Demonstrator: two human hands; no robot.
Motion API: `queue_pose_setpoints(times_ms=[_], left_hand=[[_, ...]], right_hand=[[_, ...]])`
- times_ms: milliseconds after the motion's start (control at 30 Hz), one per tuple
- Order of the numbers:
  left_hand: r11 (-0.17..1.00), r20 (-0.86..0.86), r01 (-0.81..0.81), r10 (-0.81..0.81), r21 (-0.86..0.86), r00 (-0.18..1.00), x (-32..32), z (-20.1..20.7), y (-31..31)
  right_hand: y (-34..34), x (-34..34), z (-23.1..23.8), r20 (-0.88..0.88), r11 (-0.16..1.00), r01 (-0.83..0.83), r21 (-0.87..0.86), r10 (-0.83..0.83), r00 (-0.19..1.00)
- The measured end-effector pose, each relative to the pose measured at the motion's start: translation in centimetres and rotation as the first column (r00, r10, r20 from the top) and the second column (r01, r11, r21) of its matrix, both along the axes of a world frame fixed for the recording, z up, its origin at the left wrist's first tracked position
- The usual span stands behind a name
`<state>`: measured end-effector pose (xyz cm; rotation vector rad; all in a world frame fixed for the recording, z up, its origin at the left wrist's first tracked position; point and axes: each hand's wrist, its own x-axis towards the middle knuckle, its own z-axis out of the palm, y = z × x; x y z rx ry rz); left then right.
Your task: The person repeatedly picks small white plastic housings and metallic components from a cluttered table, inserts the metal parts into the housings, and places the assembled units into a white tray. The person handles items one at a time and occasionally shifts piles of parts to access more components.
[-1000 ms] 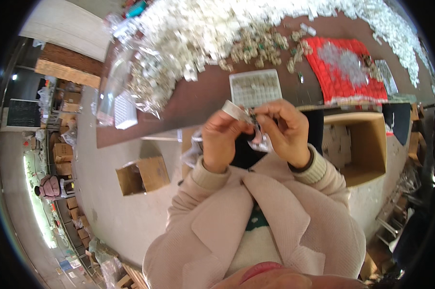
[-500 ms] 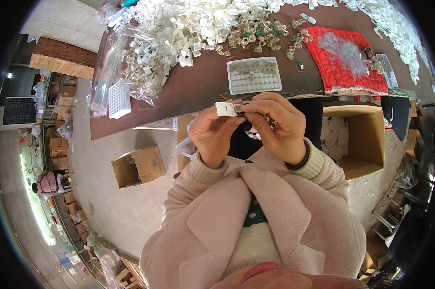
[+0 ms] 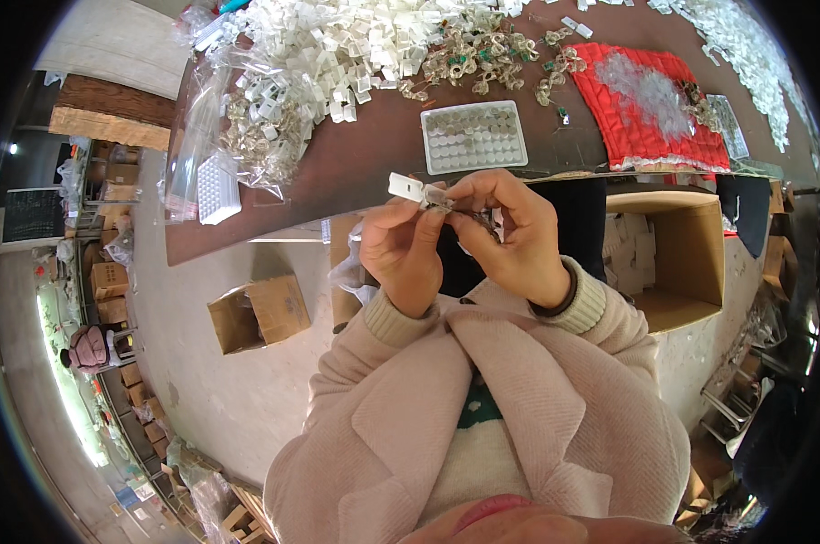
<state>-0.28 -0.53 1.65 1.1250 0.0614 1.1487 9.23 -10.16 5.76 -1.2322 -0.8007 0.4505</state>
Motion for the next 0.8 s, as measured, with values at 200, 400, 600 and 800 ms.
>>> queue_pose_setpoints(times_ms=[200, 400, 600, 800], left_hand=[[0.99, -0.013, 0.03, -0.032, -0.14, 0.999, 0.1, 0.1, -0.2], [0.997, -0.077, -0.004, 0.01, 0.082, 0.997, -0.2, 0.1, 0.3], [0.912, -0.009, 0.172, -0.189, -0.373, 0.982, -0.6, 0.6, 0.1], [0.878, -0.025, 0.133, -0.163, -0.459, 0.986, -0.5, 0.2, 0.3]], right_hand=[[0.6, 0.2, -0.3, 0.012, 0.999, -0.001, 0.042, 0.001, 1.0], [0.0, 1.0, 0.9, 0.062, 0.997, -0.051, -0.058, 0.055, 0.997], [1.3, 0.7, 0.1, -0.281, 0.978, -0.202, 0.06, 0.21, 0.936], [1.4, 0.1, -1.7, -0.107, 0.988, -0.156, -0.014, 0.153, 0.982]])
